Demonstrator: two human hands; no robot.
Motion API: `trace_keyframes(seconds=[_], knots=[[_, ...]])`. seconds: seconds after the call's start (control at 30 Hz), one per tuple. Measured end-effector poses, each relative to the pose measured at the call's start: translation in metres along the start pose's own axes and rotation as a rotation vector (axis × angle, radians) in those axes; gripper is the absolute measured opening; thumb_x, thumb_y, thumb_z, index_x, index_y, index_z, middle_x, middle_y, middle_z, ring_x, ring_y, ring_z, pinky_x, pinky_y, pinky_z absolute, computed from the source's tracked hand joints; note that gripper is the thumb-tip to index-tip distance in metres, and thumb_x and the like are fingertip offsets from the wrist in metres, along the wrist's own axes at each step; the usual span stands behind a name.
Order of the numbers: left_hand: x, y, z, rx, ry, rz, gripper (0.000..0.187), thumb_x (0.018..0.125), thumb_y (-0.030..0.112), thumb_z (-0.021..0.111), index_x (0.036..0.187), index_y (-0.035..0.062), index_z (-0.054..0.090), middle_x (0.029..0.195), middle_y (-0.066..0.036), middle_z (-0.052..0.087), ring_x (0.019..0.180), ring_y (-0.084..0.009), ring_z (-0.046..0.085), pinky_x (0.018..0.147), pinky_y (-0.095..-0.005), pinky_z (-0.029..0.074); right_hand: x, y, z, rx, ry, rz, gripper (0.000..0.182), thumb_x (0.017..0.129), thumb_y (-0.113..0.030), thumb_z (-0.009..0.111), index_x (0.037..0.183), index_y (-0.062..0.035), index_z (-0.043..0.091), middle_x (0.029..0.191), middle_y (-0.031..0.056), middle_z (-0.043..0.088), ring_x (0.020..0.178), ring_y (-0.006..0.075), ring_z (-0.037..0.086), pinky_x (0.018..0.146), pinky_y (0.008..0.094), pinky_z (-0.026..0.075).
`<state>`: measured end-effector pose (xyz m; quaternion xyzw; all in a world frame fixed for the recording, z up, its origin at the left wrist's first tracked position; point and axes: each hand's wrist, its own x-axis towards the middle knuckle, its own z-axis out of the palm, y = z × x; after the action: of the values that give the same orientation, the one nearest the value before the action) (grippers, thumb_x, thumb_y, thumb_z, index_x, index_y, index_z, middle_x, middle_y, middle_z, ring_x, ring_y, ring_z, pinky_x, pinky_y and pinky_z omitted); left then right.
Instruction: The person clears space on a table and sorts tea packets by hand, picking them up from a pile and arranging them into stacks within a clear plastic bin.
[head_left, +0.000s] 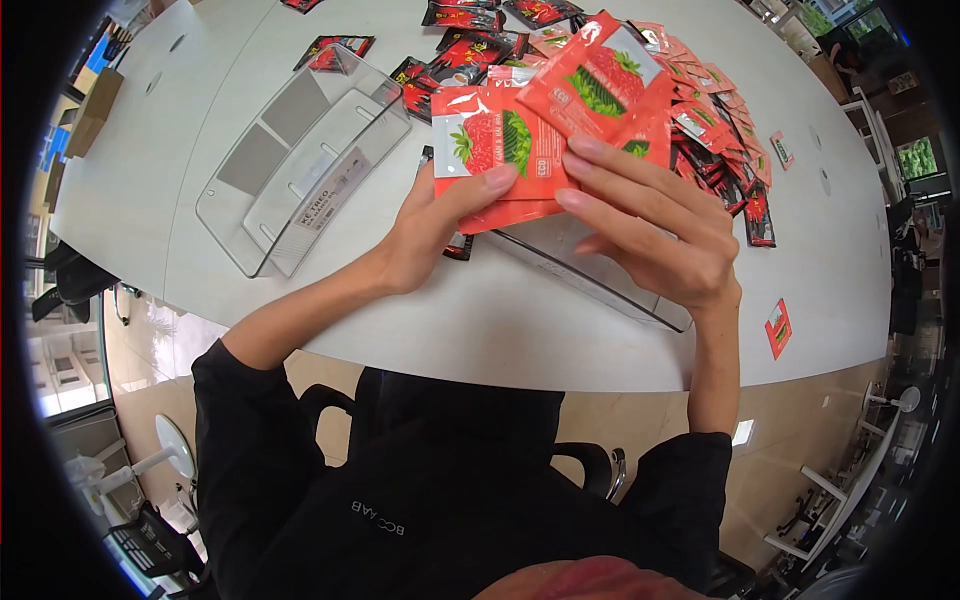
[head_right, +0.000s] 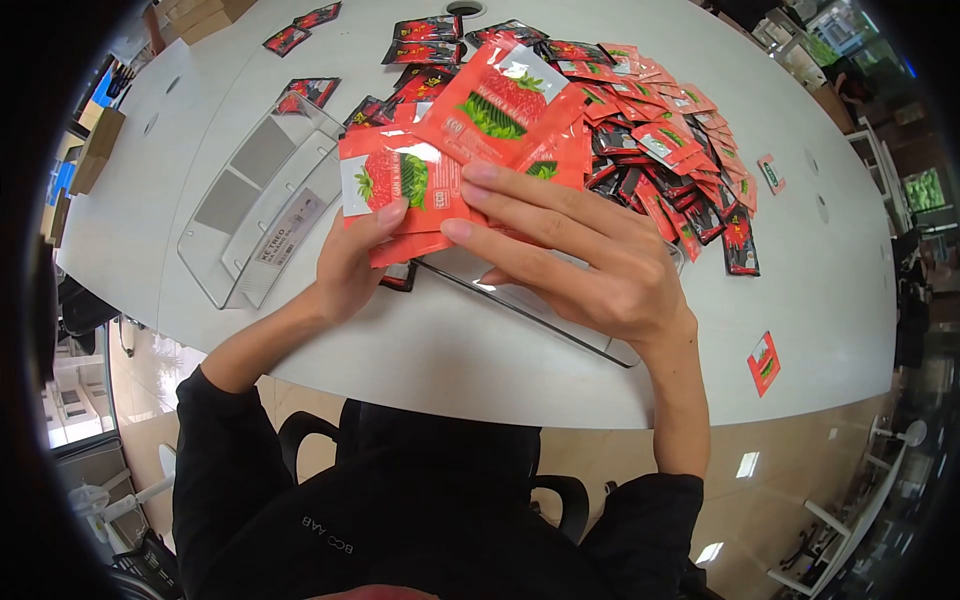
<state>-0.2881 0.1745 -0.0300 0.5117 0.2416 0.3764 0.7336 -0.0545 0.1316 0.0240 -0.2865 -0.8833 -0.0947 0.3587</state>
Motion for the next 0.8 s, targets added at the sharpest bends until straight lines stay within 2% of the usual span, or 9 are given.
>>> trace_keyframes(seconds=[0.1, 0.17, 0.2, 0.3, 0.33, 0.43, 0.47, 0.6, 0.8], knots=[[0.004, 0.004, 0.004, -0.003, 0.048, 0.011, 0.041, 0.101, 0.033, 0.061, 0.122, -0.0019, 0.061, 0.115, -0.010, 0.069, 0.103, -0.0107, 0.064, 0.091, -0.0288, 0.051, -0.005, 0.000, 0.001, 0.117, 0.072, 0.011, 0.033, 0.071, 0.003, 0.082, 0.103, 0.0005, 0.075, 0.096, 0.0129, 0.076, 0.095, 0.0301, 0.075, 0.076, 0.0336, 0.062], [0.006, 0.006, 0.003, 0.040, 0.039, 0.031, 0.041, 0.101, 0.032, 0.062, 0.122, -0.0027, 0.061, 0.112, -0.010, 0.070, 0.099, -0.0109, 0.067, 0.087, -0.0287, 0.053, -0.009, 0.004, 0.003, 0.087, 0.198, 0.019, 0.035, 0.069, 0.003, 0.081, 0.104, -0.0020, 0.076, 0.088, 0.0090, 0.076, 0.082, 0.0229, 0.074, 0.064, 0.0298, 0.060], [0.006, 0.007, 0.003, 0.153, 0.045, 0.055, 0.041, 0.100, 0.031, 0.064, 0.122, -0.0032, 0.060, 0.110, -0.010, 0.071, 0.097, -0.0111, 0.068, 0.085, -0.0286, 0.054, -0.008, 0.006, 0.003, 0.087, 0.232, 0.026, 0.035, 0.068, 0.007, 0.083, 0.102, 0.0000, 0.075, 0.078, 0.0082, 0.073, 0.065, 0.0188, 0.069, 0.056, 0.0274, 0.055], [0.007, 0.001, 0.007, 0.209, 0.056, 0.131, 0.042, 0.098, 0.029, 0.069, 0.125, -0.0028, 0.059, 0.108, -0.010, 0.072, 0.098, -0.0123, 0.068, 0.084, -0.0288, 0.055, -0.013, 0.003, -0.001, 0.130, 0.305, 0.217, 0.033, 0.069, 0.010, 0.084, 0.100, 0.0001, 0.074, 0.069, 0.0053, 0.068, 0.057, 0.0128, 0.061, 0.051, 0.0235, 0.046], [0.007, 0.000, 0.008, 0.267, 0.057, 0.168, 0.041, 0.097, 0.026, 0.070, 0.125, -0.0021, 0.059, 0.108, -0.010, 0.072, 0.098, -0.0126, 0.068, 0.084, -0.0289, 0.055, -0.015, 0.009, 0.003, 0.121, 0.357, 0.209, 0.032, 0.071, 0.010, 0.084, 0.098, -0.0015, 0.071, 0.065, 0.0009, 0.060, 0.052, 0.0072, 0.050, 0.049, 0.0220, 0.039], [0.007, -0.002, 0.009, 0.361, 0.067, 0.226, 0.041, 0.094, 0.021, 0.073, 0.125, -0.0015, 0.059, 0.109, -0.010, 0.072, 0.099, -0.0138, 0.068, 0.085, -0.0293, 0.055, -0.014, 0.007, 0.000, 0.098, 0.424, 0.357, 0.033, 0.071, 0.009, 0.086, 0.096, -0.0030, 0.068, 0.065, -0.0022, 0.054, 0.052, 0.0055, 0.046, 0.049, 0.0217, 0.037], [0.008, -0.003, 0.008, 0.396, 0.075, 0.244, 0.042, 0.093, 0.019, 0.075, 0.126, -0.0016, 0.059, 0.110, -0.011, 0.072, 0.100, -0.0147, 0.068, 0.086, -0.0295, 0.055, -0.020, 0.011, -0.002, 0.038, 0.387, 0.340, 0.042, 0.069, 0.009, 0.087, 0.100, -0.0043, 0.062, 0.078, -0.0013, 0.053, 0.055, 0.0050, 0.043, 0.051, 0.0218, 0.038], [0.012, -0.010, 0.005, 0.528, 0.094, 0.391, 0.046, 0.090, 0.015, 0.077, 0.127, -0.0029, 0.057, 0.113, -0.012, 0.071, 0.104, -0.0173, 0.068, 0.087, -0.0306, 0.055, -0.021, 0.018, 0.000, 0.195, 0.458, 0.378, 0.053, 0.068, 0.009, 0.088, 0.108, -0.0050, 0.057, 0.094, 0.0014, 0.050, 0.064, 0.0063, 0.045, 0.054, 0.0219, 0.041], [0.014, -0.021, 0.005, 0.498, 0.148, 0.522, 0.053, 0.089, 0.011, 0.077, 0.132, -0.0023, 0.049, 0.121, -0.014, 0.067, 0.108, -0.0223, 0.067, 0.092, -0.0333, 0.053, -0.025, 0.020, 0.001, 0.423, 0.497, 0.593, 0.068, 0.068, 0.010, 0.088, 0.119, -0.0052, 0.047, 0.107, 0.0025, 0.044, 0.085, 0.0086, 0.047, 0.073, 0.0206, 0.049]])
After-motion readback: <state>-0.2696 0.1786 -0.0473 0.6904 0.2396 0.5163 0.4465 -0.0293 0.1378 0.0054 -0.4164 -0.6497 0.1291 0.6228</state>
